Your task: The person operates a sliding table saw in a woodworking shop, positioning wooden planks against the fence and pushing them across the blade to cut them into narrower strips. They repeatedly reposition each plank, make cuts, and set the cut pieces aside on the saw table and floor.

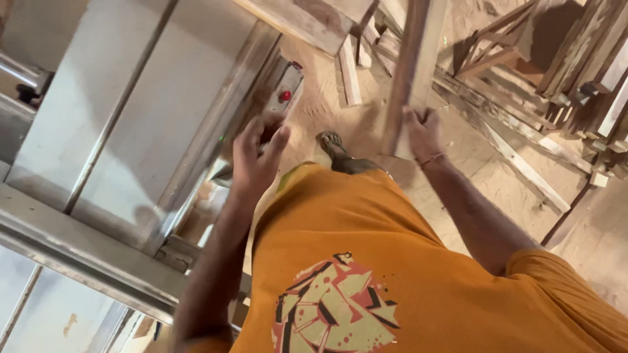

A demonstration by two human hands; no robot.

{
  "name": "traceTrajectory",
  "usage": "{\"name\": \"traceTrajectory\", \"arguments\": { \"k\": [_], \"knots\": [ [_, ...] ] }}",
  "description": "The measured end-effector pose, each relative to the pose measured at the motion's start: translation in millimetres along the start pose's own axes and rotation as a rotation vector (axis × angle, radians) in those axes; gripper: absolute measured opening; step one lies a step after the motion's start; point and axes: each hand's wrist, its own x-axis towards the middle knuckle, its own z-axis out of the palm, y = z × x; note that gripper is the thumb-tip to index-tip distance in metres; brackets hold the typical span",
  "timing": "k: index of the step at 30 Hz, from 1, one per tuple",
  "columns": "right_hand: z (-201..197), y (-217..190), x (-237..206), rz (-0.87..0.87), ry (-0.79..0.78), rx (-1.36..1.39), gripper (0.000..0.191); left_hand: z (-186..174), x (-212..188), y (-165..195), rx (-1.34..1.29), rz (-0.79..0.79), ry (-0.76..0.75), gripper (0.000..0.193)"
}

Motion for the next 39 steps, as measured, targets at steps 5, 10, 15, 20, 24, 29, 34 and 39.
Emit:
{"name": "traceTrajectory", "arguments": {
  "k": [5,10,15,20,24,29,34,39],
  "knots": [
    [-40.8,72.9,32.4,0.559,-0.276,-0.225,0.051,19.1,-39.0,-70.4,-0.123,-0.29,0.142,0.024],
    [-42.1,80.1,75.0,0.779,-0.406,-0.208,0.055,37.6,-57.3,-98.5,-0.139,-0.463,0.287,0.027],
    [-28.9,46.4,166.1,0.592,-0.487,-0.264,0.065,58.7,-38.6,-99.1,-0.098,-0.492,0.346,0.027],
    [-16.3,-14.1,256.4,-0.366,-0.09,-0.583,0.071,80.5,-15.5,-91.1,0.015,-0.56,0.369,0.027],
    [2.1,-74.6,292.4,-0.388,-0.176,-0.045,0.043,87.0,-5.8,-87.3,-0.098,-0.587,0.471,0.029],
    [47.3,-137.1,292.6,-0.703,-0.374,-0.129,0.065,94.9,0.6,-95.7,-0.163,-0.526,0.515,0.03],
    [60.1,-164.0,300.4,-0.759,-0.635,-0.219,0.093,101.7,-1.2,-117.2,-0.198,-0.495,0.547,0.03],
    [58.3,-178.5,320.4,-0.611,-0.716,-0.369,0.094,103.1,4.8,-138.1,-0.211,-0.462,0.612,0.029]
  ]
}}
